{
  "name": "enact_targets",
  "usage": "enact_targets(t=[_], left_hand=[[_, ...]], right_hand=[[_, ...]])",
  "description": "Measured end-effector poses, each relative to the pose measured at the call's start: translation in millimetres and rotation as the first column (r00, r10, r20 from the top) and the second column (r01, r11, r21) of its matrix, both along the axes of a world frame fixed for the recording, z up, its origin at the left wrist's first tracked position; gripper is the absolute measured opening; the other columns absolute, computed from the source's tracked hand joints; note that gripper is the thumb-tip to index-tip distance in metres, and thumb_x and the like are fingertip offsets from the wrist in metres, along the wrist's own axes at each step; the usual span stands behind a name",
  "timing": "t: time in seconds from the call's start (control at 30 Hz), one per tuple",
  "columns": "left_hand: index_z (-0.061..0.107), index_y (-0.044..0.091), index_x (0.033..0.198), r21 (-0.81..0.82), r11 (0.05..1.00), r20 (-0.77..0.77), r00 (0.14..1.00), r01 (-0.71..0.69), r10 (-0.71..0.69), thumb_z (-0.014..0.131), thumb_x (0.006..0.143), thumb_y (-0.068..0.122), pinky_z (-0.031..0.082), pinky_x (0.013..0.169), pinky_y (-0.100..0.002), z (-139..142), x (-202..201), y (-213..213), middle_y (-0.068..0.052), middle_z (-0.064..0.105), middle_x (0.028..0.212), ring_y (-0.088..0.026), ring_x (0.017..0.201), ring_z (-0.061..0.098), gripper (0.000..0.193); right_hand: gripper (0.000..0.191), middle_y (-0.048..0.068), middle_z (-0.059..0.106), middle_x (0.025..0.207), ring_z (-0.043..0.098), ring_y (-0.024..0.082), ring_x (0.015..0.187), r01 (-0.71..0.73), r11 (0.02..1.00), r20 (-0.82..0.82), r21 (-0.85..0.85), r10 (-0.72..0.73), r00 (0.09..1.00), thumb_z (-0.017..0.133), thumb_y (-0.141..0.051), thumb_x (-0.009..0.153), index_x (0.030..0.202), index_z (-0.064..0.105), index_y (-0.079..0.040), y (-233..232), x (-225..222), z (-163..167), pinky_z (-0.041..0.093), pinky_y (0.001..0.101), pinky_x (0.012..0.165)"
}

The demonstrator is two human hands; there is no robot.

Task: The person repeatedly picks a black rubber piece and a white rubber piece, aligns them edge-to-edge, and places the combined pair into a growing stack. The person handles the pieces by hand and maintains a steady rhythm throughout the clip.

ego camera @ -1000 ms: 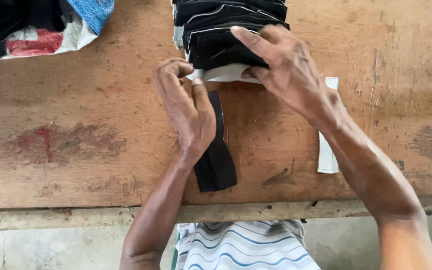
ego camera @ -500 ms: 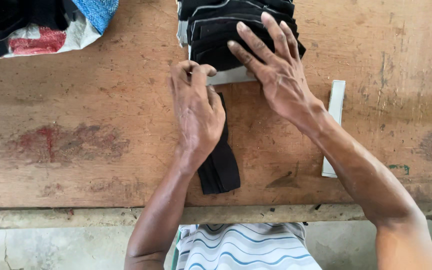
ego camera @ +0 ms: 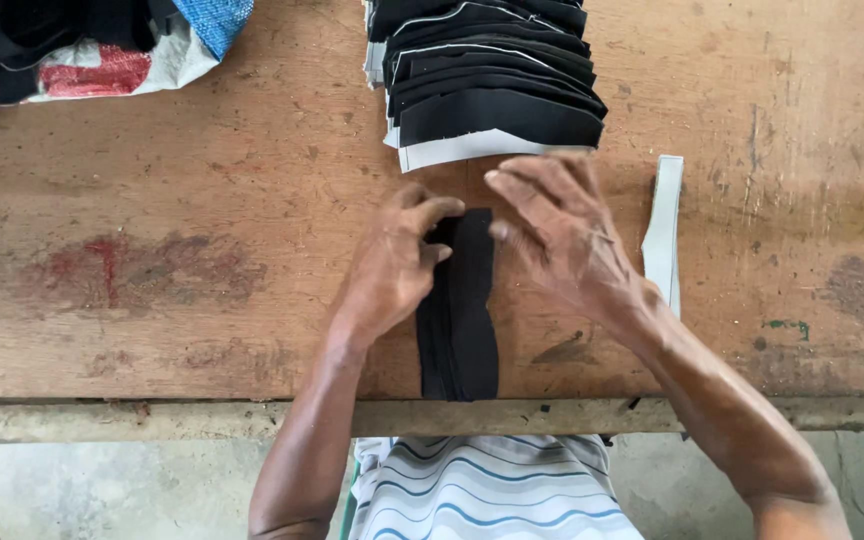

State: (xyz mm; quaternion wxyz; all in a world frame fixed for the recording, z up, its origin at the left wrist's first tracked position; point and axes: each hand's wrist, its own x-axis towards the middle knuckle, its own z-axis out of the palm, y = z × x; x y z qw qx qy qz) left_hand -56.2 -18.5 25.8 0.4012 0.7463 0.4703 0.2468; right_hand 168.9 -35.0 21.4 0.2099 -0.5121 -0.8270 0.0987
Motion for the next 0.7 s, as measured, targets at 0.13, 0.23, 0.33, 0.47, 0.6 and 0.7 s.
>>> enact_targets(t=[0.13,0.23,0.33,0.47,0.6,0.7], left_hand=[[0.073,0.007,0.121,0.039,0.999,-0.004,1.0,-0.001,0.001,0.075,0.078,-0.007,0.054,0.092,-0.039,4,6,-7,-0.01,0.065,0.108,-0.026,0.105,0.064,0.045],[0.073,0.007,0.12,0.029,1.0,-0.018,1.0,-0.004,0.005,0.074,0.079,-0.006,0.053,0.092,-0.04,4,7,-5,-0.009,0.064,0.108,-0.026,0.105,0.063,0.042],[0.073,0.006,0.118,0.051,0.997,-0.001,0.999,-0.053,0.053,0.071,0.082,-0.007,0.054,0.093,-0.039,-1,13,-7,-0.01,0.061,0.111,-0.026,0.107,0.062,0.039],[0.07,0.011,0.116,0.105,0.994,-0.068,0.997,-0.014,0.022,0.073,0.089,0.004,0.054,0.098,-0.041,-9,18,-28,-0.011,0.056,0.123,-0.028,0.117,0.057,0.028],[0.059,0.008,0.125,0.23,0.969,-0.167,0.984,0.095,-0.057,0.078,0.078,0.014,0.037,0.104,-0.057,-10,21,-53,-0.021,0.046,0.143,-0.041,0.133,0.042,0.051],[0.058,0.014,0.13,0.244,0.968,-0.204,0.979,0.054,-0.004,0.072,0.091,0.011,0.031,0.112,-0.056,-7,27,-68,-0.021,0.043,0.152,-0.041,0.143,0.036,0.041]], right_hand=[[0.05,0.013,0.063,0.135,0.053,0.034,0.122,-0.002,0.997,-0.131,-0.08,-0.008,0.991,0.082,-0.014,0.083,0.13,0.066,-0.004,-14,-8,-4,0.049,0.0462,0.104],[0.033,0.008,0.071,0.124,0.063,0.031,0.118,0.045,0.999,-0.181,-0.005,-0.045,0.983,0.082,-0.006,0.086,0.115,0.069,-0.006,-21,-12,-3,0.055,0.04,0.101],[0.03,0.008,0.073,0.117,0.067,0.029,0.116,0.063,0.995,-0.282,-0.083,-0.084,0.956,0.08,0.002,0.082,0.109,0.07,-0.007,-33,-13,-3,0.058,0.0359,0.096],[0.021,0.008,0.073,0.123,0.063,0.024,0.132,-0.124,0.888,-0.684,-0.442,-0.245,0.687,0.072,0.006,0.089,0.103,0.062,-0.005,-48,-2,-8,0.053,0.0358,0.108],[0.02,0.009,0.071,0.114,0.067,0.017,0.121,-0.173,0.806,-0.752,-0.566,-0.418,0.51,0.069,0.004,0.093,0.101,0.054,-0.007,-64,7,-13,0.059,0.0325,0.106],[0.02,0.008,0.066,0.106,0.068,0.014,0.107,-0.123,0.842,-0.734,-0.526,-0.376,0.565,0.07,0.001,0.094,0.101,0.052,-0.006,-77,5,-10,0.061,0.0294,0.093]])
